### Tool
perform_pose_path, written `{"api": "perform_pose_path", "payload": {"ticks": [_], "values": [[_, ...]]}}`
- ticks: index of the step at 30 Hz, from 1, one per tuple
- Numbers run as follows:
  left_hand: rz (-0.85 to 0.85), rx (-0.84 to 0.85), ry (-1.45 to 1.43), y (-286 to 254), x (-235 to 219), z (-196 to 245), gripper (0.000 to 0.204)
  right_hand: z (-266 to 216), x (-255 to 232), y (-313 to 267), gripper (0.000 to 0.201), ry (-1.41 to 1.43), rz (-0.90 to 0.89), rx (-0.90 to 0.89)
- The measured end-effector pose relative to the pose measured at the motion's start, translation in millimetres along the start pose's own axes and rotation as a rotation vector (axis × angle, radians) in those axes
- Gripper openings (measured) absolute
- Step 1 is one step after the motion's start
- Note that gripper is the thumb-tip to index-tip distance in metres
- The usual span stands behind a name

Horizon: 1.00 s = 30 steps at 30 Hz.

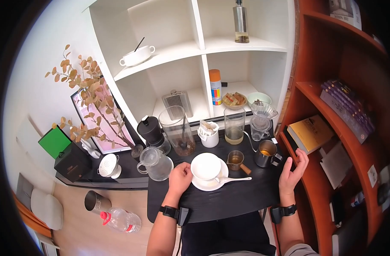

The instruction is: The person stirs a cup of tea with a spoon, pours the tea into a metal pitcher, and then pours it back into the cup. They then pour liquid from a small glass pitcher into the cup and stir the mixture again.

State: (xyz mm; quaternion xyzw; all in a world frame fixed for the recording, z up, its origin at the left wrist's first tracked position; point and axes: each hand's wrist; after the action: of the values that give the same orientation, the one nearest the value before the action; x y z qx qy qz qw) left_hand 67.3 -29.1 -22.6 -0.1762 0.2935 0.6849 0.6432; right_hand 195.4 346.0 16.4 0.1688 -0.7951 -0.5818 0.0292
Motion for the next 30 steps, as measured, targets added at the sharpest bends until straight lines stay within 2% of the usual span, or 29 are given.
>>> {"api": "perform_pose_path", "payload": {"ticks": [3, 7, 10, 13, 15, 17, 18, 21, 25, 30], "values": [[-0.014, -0.003, 0.005, 0, 0, 0, 0.013, 2, 4, -6, 0.035, -0.001, -0.068, 0.122], [-0.012, -0.011, 0.007, -1, -1, 3, 0.012, 8, 5, -10, 0.037, -0.007, -0.147, 0.184], [-0.013, -0.012, 0.003, 0, 0, 2, 0.012, 12, 6, -13, 0.040, 0.079, -0.247, 0.351], [-0.018, -0.020, -0.002, -1, -2, 3, 0.012, 12, 8, -13, 0.040, 0.118, -0.312, 0.388], [-0.023, -0.028, 0.005, -2, -1, 3, 0.013, 14, 11, -18, 0.040, 0.115, -0.323, 0.365], [-0.005, -0.003, -0.006, 0, 1, 0, 0.012, 10, 12, -15, 0.039, 0.212, -0.382, 0.428], [-0.008, -0.004, -0.007, 1, 2, -2, 0.012, 11, 12, -16, 0.038, 0.170, -0.394, 0.367], [-0.009, -0.009, 0.000, 0, 2, -2, 0.013, 5, 9, -11, 0.037, 0.175, -0.473, 0.378], [-0.017, -0.003, -0.034, -1, 0, 0, 0.013, 7, 11, -13, 0.031, 0.165, -0.445, 0.303], [-0.012, -0.009, -0.019, -1, 0, 2, 0.013, 6, 11, -12, 0.030, 0.181, -0.447, 0.326]]}}
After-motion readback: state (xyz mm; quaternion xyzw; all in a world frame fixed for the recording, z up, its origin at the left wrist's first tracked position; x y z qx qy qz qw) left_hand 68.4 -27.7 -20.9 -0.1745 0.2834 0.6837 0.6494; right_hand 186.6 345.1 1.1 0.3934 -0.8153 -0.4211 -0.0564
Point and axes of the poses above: each hand's wrist, its own y-axis towards the middle knuckle, its own x-axis out of the palm, z = x × y, and after that the axes turned 11 degrees about -x, right-handed
